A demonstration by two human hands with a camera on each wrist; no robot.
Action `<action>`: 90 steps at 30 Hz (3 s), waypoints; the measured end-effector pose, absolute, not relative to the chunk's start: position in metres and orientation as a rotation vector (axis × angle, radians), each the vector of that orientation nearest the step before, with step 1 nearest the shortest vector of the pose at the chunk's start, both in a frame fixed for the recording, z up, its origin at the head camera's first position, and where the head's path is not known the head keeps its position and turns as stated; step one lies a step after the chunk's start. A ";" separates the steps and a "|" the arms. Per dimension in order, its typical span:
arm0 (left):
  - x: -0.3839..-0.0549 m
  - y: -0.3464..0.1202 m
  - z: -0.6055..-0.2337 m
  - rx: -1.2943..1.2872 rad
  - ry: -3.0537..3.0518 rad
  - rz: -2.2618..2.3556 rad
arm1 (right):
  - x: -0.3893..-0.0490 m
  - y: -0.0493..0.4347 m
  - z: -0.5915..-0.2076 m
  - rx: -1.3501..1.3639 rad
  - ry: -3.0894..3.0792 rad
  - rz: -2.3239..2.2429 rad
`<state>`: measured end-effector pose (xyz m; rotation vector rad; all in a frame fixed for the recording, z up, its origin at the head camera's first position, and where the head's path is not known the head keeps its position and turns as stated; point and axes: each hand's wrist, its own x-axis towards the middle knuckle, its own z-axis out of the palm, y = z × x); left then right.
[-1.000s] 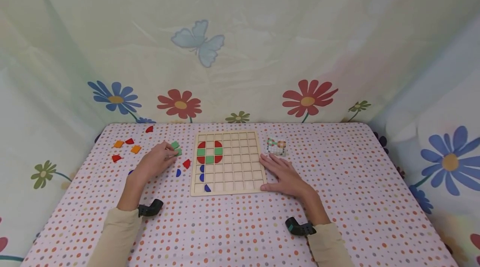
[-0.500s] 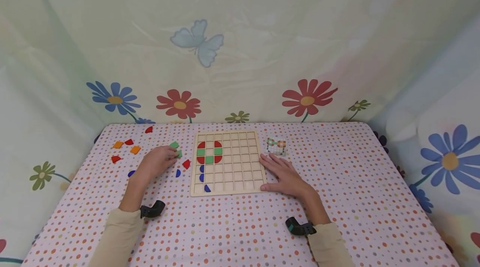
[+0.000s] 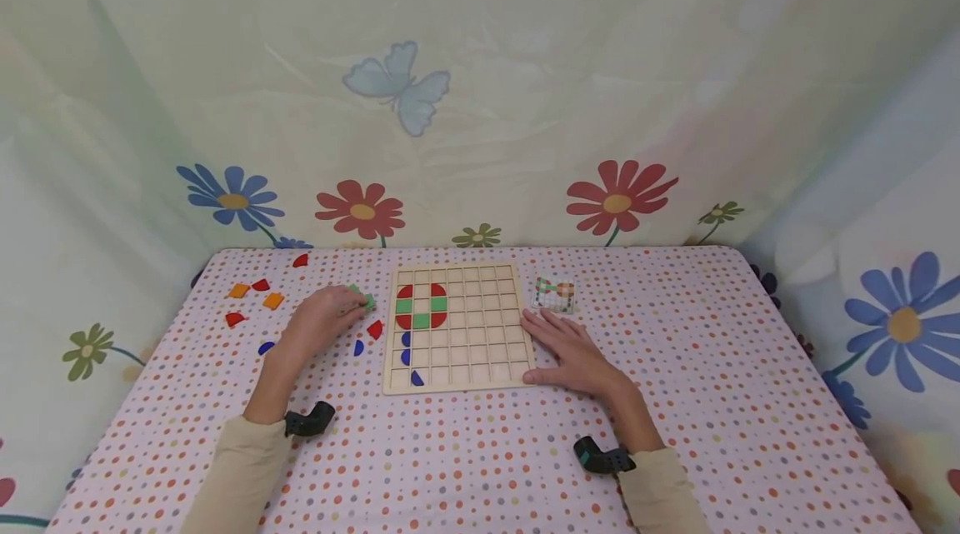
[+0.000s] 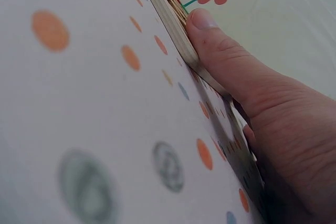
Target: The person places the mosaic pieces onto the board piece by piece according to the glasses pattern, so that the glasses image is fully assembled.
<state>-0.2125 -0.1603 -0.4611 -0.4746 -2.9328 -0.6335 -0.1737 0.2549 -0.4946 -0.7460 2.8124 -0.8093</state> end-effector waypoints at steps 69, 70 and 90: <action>-0.254 -0.092 -0.476 -0.640 -2.890 -0.669 | -0.173 0.257 -0.499 -0.757 2.810 -0.819; -0.254 -0.092 -0.476 -0.642 -2.890 -0.665 | -0.173 0.257 -0.499 -0.758 2.811 -0.820; -0.252 -0.093 -0.471 -0.716 -2.910 -0.570 | -0.173 0.259 -0.498 -0.809 2.816 -0.836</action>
